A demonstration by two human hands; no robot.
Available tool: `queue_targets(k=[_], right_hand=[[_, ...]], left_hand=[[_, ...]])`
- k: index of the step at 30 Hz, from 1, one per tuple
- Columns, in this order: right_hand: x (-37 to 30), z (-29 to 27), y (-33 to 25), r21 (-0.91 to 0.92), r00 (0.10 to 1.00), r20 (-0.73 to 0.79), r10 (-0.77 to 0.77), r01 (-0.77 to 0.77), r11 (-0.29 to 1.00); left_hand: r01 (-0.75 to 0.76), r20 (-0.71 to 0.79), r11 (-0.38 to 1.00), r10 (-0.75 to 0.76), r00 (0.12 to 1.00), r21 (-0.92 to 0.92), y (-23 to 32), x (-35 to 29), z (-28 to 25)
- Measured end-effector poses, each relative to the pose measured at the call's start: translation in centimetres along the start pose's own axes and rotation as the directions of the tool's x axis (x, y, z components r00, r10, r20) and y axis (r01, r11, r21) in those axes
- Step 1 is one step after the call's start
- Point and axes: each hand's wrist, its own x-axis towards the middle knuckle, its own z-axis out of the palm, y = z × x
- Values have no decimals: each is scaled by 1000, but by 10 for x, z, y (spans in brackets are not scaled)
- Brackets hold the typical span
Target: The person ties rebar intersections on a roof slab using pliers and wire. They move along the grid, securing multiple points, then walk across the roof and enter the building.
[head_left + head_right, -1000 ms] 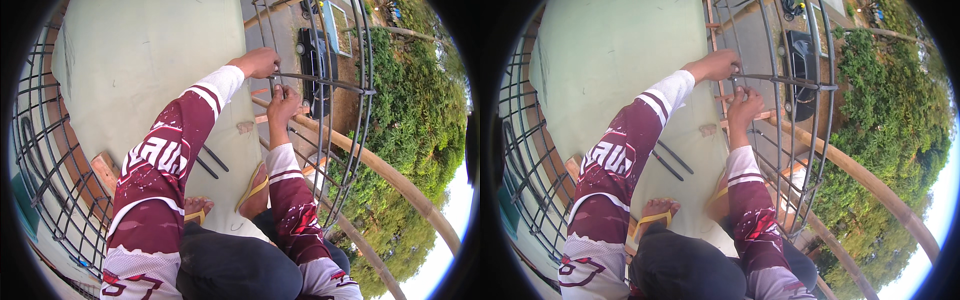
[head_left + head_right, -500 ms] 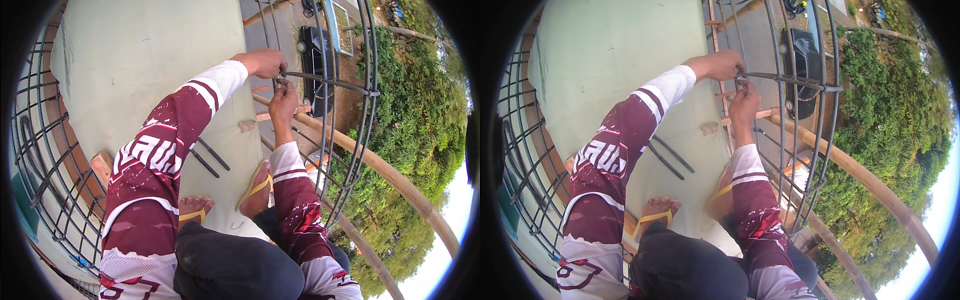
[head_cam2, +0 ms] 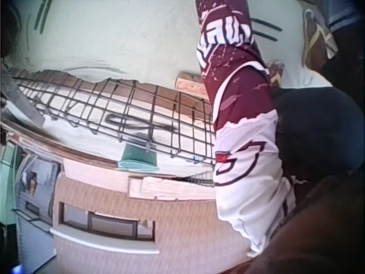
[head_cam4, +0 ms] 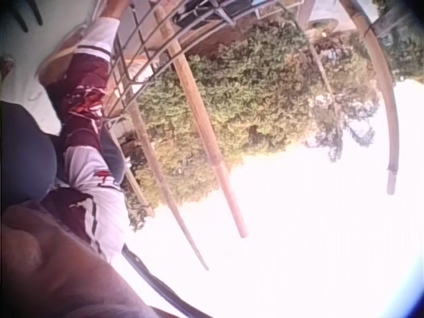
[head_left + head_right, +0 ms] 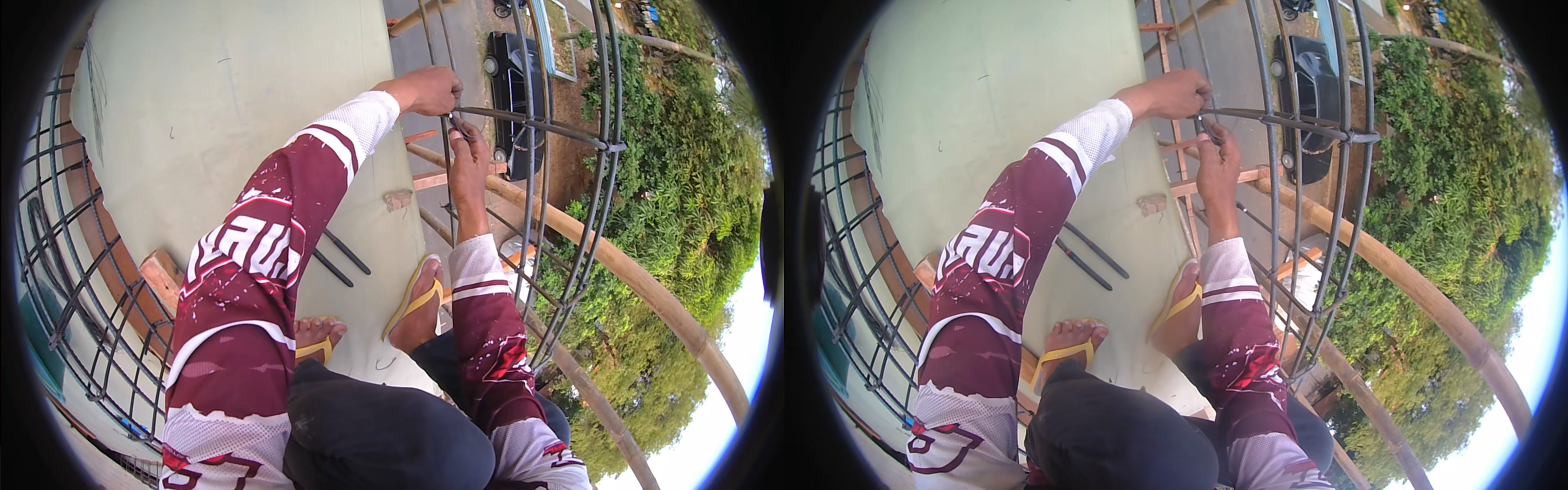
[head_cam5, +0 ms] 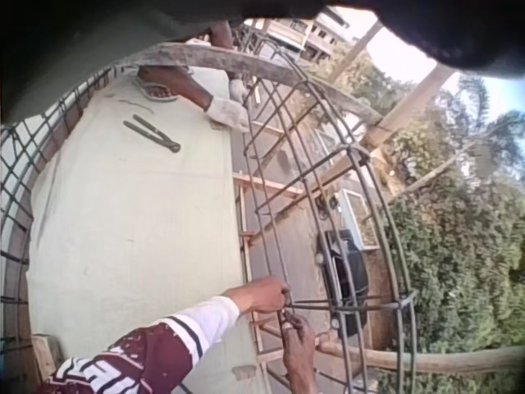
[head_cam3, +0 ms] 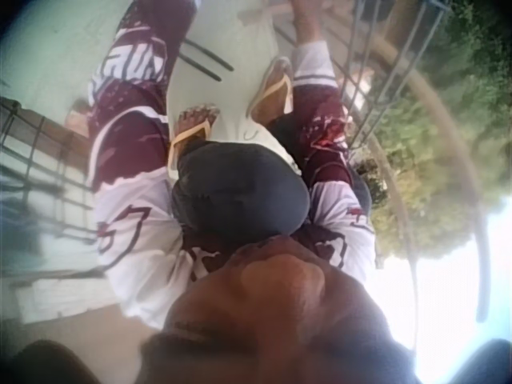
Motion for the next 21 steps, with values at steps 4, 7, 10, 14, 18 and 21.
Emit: queue_targets(k=[4,7,10,14,18,21], right_hand=[[1,7,-7,144,997,-74,5,6,990],[9,9,-17,84,995,-98,36,-28,996],[24,5,-30,67,979,-113,169,-162,984],[46,6,-43,46,963,-71,259,-256,966],[53,8,-50,32,951,-64,304,-302,953],[53,-1,-34,-97,980,14,201,-198,975]], left_hand=[[36,34,996,-33,999,-81,-3,0,-3],[62,90,982,-46,995,-181,0,-4,-9],[60,136,964,-25,990,-260,10,-10,-19],[15,164,977,21,986,-211,6,-11,-29],[-13,146,977,45,988,-215,2,-14,-28],[-66,71,984,78,994,-163,-6,-15,-24]])
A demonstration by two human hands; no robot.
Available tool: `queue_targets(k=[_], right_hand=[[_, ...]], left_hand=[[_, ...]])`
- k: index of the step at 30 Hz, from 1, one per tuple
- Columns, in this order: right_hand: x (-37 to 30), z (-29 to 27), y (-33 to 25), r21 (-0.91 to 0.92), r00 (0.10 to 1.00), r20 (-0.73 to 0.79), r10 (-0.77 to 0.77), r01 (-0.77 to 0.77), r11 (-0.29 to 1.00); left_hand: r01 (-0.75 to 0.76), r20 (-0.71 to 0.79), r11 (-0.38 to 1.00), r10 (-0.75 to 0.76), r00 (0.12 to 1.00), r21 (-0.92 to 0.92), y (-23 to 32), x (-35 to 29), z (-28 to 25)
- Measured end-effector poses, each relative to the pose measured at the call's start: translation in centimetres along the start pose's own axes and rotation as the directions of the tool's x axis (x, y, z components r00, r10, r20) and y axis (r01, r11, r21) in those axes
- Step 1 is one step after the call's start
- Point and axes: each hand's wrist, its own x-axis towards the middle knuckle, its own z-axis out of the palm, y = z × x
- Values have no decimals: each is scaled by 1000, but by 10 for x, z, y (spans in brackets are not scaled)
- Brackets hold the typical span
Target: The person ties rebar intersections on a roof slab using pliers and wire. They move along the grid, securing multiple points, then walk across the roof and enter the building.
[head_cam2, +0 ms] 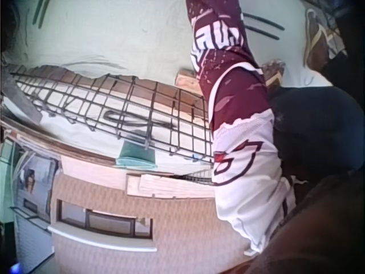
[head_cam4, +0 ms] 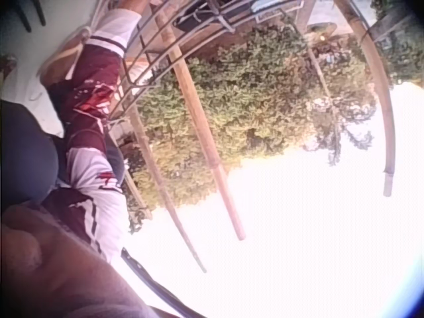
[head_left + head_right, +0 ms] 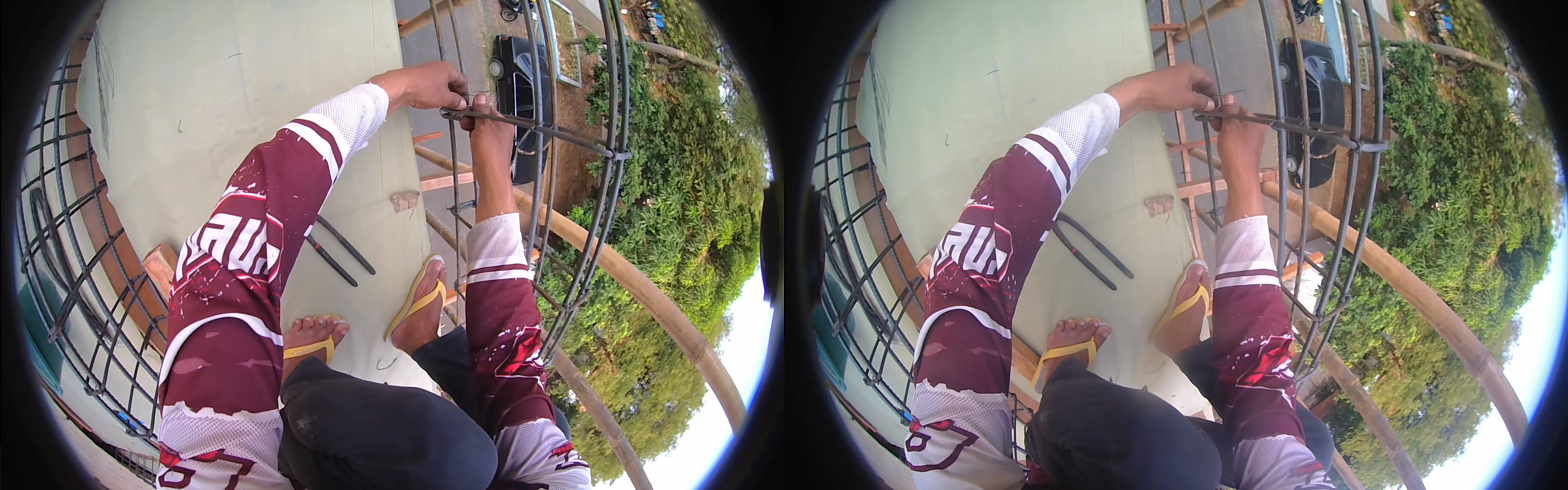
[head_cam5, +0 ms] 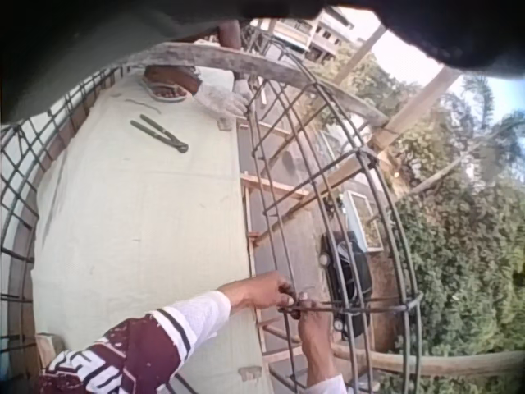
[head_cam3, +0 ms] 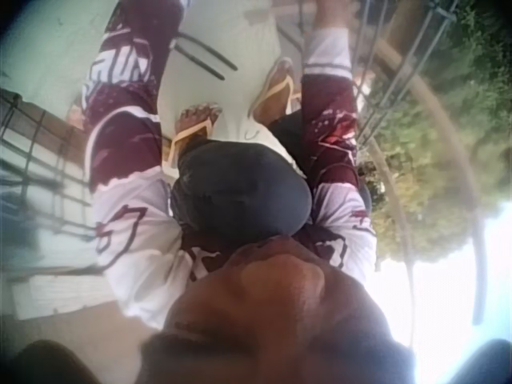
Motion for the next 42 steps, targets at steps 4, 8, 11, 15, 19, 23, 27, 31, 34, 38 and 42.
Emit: queue_targets(k=[4,8,11,15,19,23,27,31,34,38,42], right_hand=[[-10,-4,14,207,992,51,114,-122,971],[-18,-9,15,178,987,106,122,-140,974],[-23,-10,16,-46,997,70,37,-34,998],[-21,-1,38,-56,991,-131,-40,33,998],[-21,1,36,214,947,-159,278,-242,946],[-30,7,34,30,968,-249,38,-31,999],[-40,17,33,-479,784,-212,-584,437,761],[-34,11,40,-589,858,-105,-503,354,727],[-30,10,40,-581,901,-125,-416,274,767],[-31,9,53,-671,902,-41,-430,294,681],[-32,8,66,-610,913,-18,-407,312,728]], left_hand=[[-4,-259,1000,8,966,13,-8,0,20],[21,-492,985,-104,864,-171,-21,-8,34],[102,-595,982,-176,784,-156,-16,-13,40],[143,-620,973,-226,751,-182,-19,-14,43],[166,-601,984,-172,780,-67,-19,-18,40],[158,-569,982,-191,800,-107,-20,-20,41],[181,-560,978,-207,802,-103,-20,-21,40],[170,-554,983,-180,813,-69,-20,-22,40],[142,-571,986,-166,804,-86,-22,-23,42],[164,-546,941,-307,779,-295,-21,-24,39],[105,-496,829,-425,758,-549,-26,-21,35]])
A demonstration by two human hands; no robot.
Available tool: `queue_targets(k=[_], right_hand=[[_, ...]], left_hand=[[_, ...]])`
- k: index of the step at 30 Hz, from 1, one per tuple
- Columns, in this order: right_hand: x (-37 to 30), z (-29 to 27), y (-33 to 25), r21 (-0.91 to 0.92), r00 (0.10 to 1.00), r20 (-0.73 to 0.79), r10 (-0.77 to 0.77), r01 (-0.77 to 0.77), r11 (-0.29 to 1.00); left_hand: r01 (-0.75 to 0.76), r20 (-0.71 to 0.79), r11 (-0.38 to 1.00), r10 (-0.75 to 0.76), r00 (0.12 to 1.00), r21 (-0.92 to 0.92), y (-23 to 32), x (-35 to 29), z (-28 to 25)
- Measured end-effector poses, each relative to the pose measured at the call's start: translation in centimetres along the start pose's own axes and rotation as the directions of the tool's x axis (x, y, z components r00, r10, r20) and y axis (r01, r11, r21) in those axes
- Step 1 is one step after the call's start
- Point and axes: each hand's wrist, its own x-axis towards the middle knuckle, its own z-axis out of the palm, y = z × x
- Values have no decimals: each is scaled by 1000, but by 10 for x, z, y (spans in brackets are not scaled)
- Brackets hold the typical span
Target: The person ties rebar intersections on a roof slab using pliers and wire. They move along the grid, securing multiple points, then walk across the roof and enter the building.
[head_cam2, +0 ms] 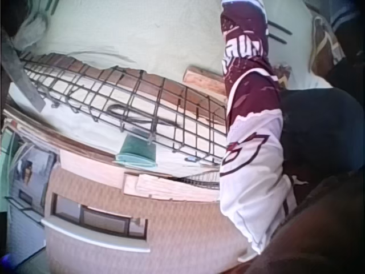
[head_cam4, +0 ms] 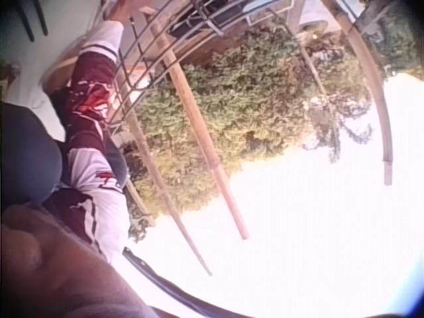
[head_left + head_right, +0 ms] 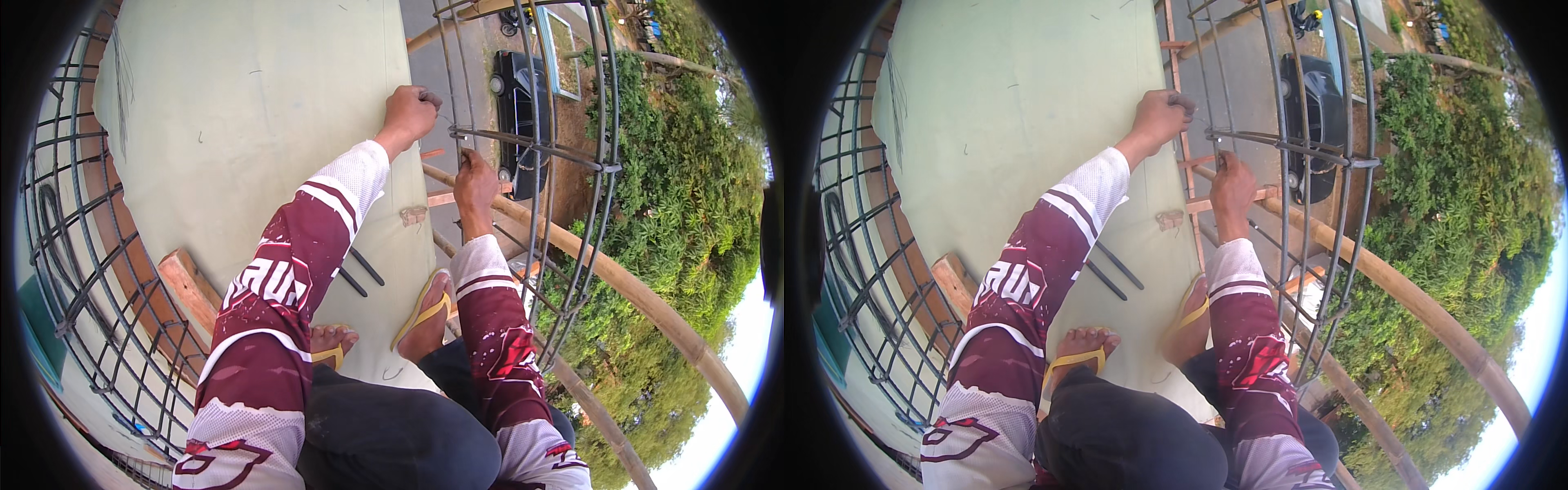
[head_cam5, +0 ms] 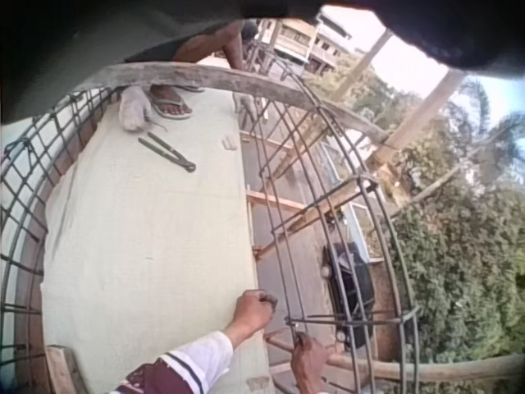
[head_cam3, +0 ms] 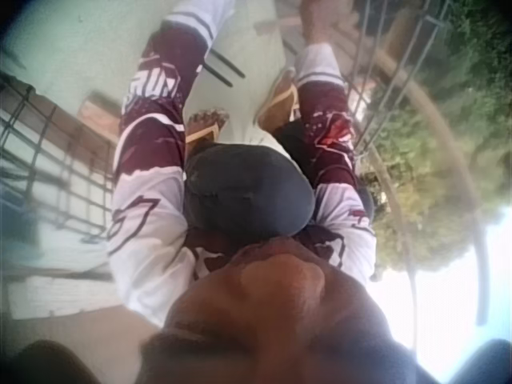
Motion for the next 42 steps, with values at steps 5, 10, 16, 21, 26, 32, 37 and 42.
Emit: queue_targets(k=[5,10,16,21,26,32,37,42], right_hand=[[12,7,23,226,937,280,208,-275,934],[19,-5,2,503,700,611,371,-704,501],[28,-20,-27,370,606,719,341,-749,550],[-10,-16,-39,106,998,-26,59,-56,993],[-14,-17,-61,-139,998,64,28,-19,990],[0,-19,-77,-216,878,364,310,-244,945],[-3,-6,-83,-189,854,359,377,-329,925],[-3,16,-55,93,900,306,311,-353,931]], left_hand=[[38,36,991,-33,999,-130,-2,-6,3],[55,61,983,-45,997,-178,-1,-8,-3],[26,39,982,-19,999,-185,-2,-12,1],[-59,18,998,59,998,-3,-2,-12,1],[-71,16,997,72,997,-44,-2,-14,3],[-11,10,997,12,1000,-80,2,-16,2],[-25,18,997,26,999,-77,1,-14,0],[-29,30,995,32,999,-94,2,-15,5]])
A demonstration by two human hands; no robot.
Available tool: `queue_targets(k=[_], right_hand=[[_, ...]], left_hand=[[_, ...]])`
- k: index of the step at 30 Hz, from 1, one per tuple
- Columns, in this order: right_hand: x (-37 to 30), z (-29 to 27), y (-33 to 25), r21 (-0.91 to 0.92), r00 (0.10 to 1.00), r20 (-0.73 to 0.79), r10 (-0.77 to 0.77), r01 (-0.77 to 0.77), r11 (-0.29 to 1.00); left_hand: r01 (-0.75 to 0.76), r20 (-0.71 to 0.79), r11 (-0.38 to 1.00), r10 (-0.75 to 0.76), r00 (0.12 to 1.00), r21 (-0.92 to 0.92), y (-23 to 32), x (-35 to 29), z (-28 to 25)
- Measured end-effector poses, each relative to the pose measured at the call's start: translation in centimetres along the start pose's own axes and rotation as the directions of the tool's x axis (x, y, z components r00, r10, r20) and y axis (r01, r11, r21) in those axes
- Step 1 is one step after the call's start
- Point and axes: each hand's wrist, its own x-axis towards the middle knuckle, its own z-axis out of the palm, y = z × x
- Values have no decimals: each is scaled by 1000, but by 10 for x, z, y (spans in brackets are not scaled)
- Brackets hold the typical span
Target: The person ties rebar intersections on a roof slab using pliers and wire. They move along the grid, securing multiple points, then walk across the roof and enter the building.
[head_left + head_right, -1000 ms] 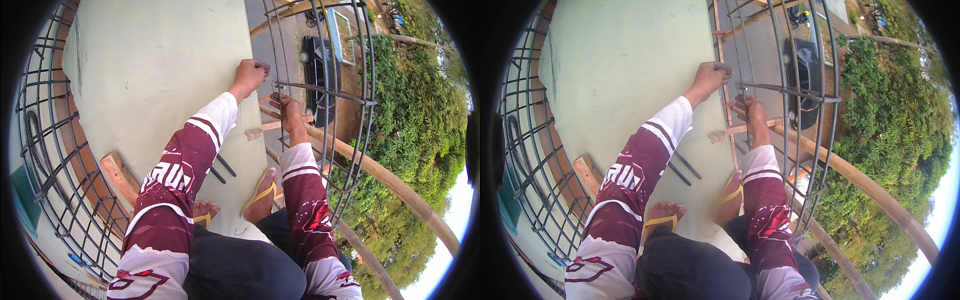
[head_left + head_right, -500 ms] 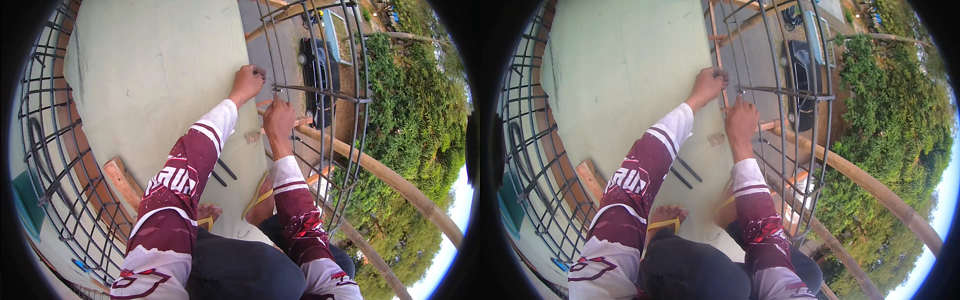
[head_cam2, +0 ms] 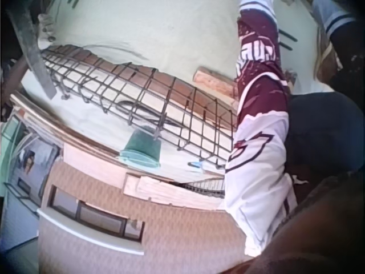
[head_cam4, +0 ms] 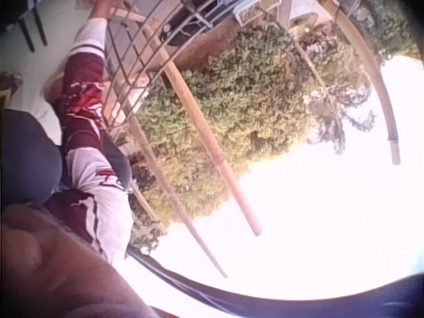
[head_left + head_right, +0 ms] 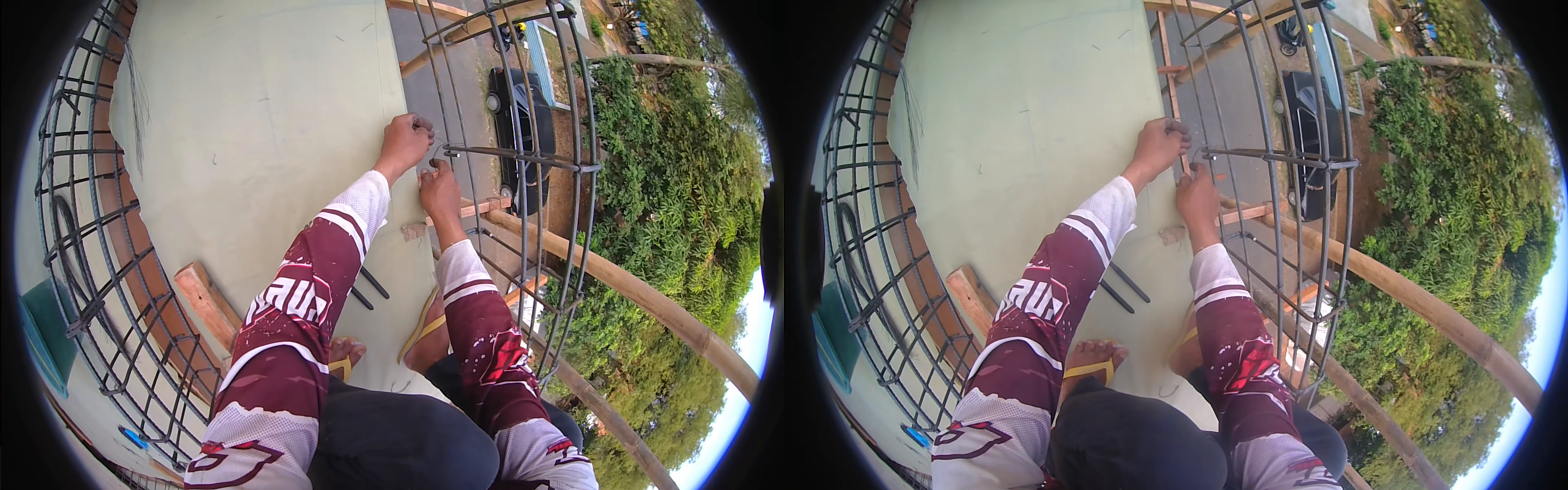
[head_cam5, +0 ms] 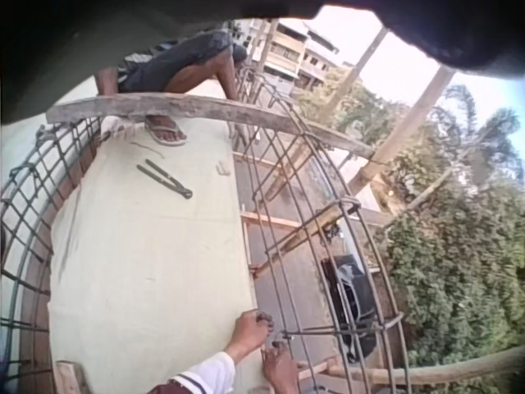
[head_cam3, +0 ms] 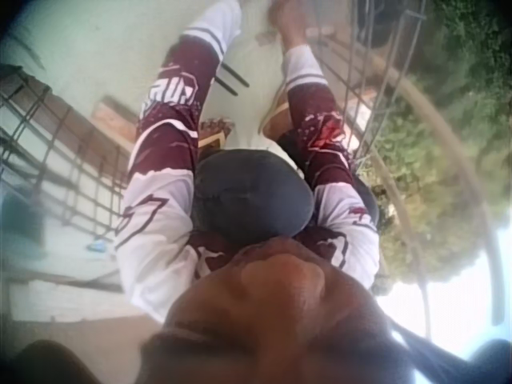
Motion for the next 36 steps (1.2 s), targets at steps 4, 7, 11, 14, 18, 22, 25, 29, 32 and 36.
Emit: queue_targets(k=[4,7,11,14,18,22,25,29,32,36], right_hand=[[5,-19,1,6,993,114,-8,8,1000],[-4,-39,-31,307,969,216,120,-184,934],[0,-66,-68,861,864,489,117,-500,92],[0,-62,-49,722,860,449,-240,-508,-469],[-7,-55,-41,680,840,420,-343,-542,-494],[-16,-58,-40,823,863,470,-187,-505,-261],[-36,-54,-46,870,870,492,-33,-492,-10],[-29,-47,-43,870,871,490,-32,-491,-42],[-14,-47,-33,747,835,491,-248,-550,-374],[-9,-47,-32,536,825,397,-401,-563,-629]], left_hand=[[22,17,999,-21,1000,-36,-1,-1,-4],[15,27,999,-14,1000,-46,-4,-4,-8],[3,53,992,4,999,-127,-2,-2,-9],[35,75,982,-22,997,-185,-2,-2,-9],[80,35,975,-74,997,-209,2,-6,-6],[85,31,963,-80,996,-256,-2,-14,-1],[77,10,969,-77,997,-233,-11,-16,-2],[25,48,987,-17,999,-161,-1,-13,-6],[18,60,983,-7,998,-181,-14,-17,-4],[59,55,972,-48,997,-229,-13,-18,-3]])
